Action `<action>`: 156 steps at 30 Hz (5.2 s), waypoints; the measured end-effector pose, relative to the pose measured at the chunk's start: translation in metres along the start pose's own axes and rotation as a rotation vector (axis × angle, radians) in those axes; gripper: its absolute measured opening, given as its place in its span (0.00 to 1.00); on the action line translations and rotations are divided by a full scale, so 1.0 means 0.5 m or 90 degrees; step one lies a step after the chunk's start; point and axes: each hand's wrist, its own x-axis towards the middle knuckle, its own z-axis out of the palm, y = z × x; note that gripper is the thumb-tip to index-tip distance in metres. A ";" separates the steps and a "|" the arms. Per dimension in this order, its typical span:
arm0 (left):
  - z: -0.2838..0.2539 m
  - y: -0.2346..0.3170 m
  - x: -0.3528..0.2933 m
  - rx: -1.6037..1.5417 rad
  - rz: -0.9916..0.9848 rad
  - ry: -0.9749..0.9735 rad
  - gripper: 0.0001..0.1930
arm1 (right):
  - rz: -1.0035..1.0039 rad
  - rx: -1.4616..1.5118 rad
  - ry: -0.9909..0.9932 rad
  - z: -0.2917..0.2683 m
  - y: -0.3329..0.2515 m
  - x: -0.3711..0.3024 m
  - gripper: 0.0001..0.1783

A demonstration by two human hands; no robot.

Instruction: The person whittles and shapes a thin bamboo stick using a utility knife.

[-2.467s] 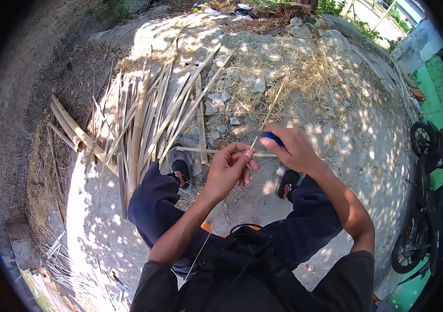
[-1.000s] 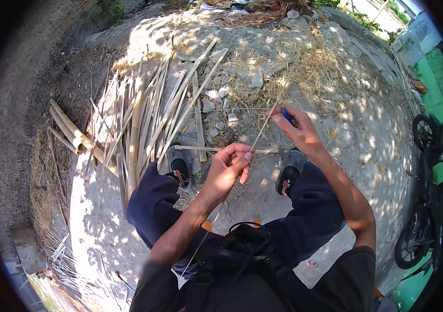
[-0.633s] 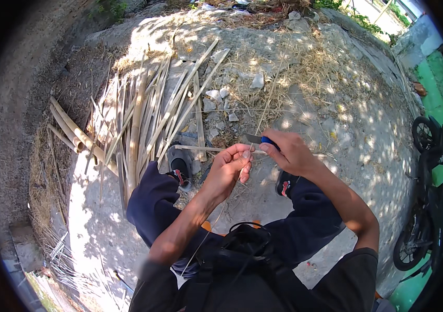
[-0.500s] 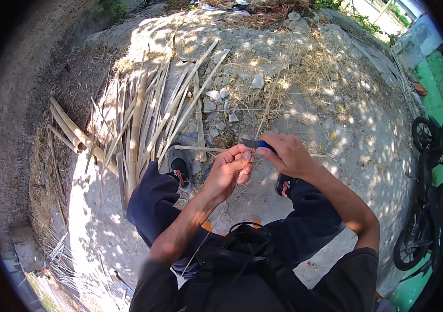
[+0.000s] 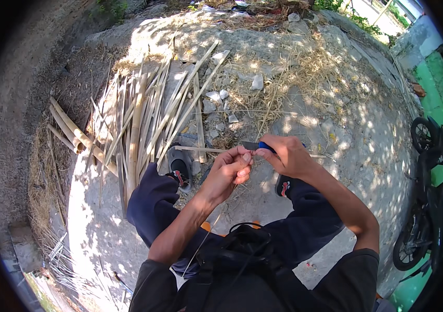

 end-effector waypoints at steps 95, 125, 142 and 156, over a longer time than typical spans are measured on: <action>0.029 0.001 -0.002 0.255 0.167 0.102 0.06 | 0.032 -0.045 0.075 0.021 -0.024 0.009 0.14; -0.047 -0.022 -0.035 0.323 0.103 0.098 0.10 | 0.599 0.180 0.002 -0.078 0.277 -0.064 0.30; 0.020 -0.039 0.015 0.393 0.051 -0.038 0.15 | 0.406 0.602 0.209 -0.081 0.098 0.011 0.14; 0.041 -0.032 0.039 0.312 0.002 -0.071 0.14 | 0.419 0.645 0.254 -0.123 0.085 -0.003 0.19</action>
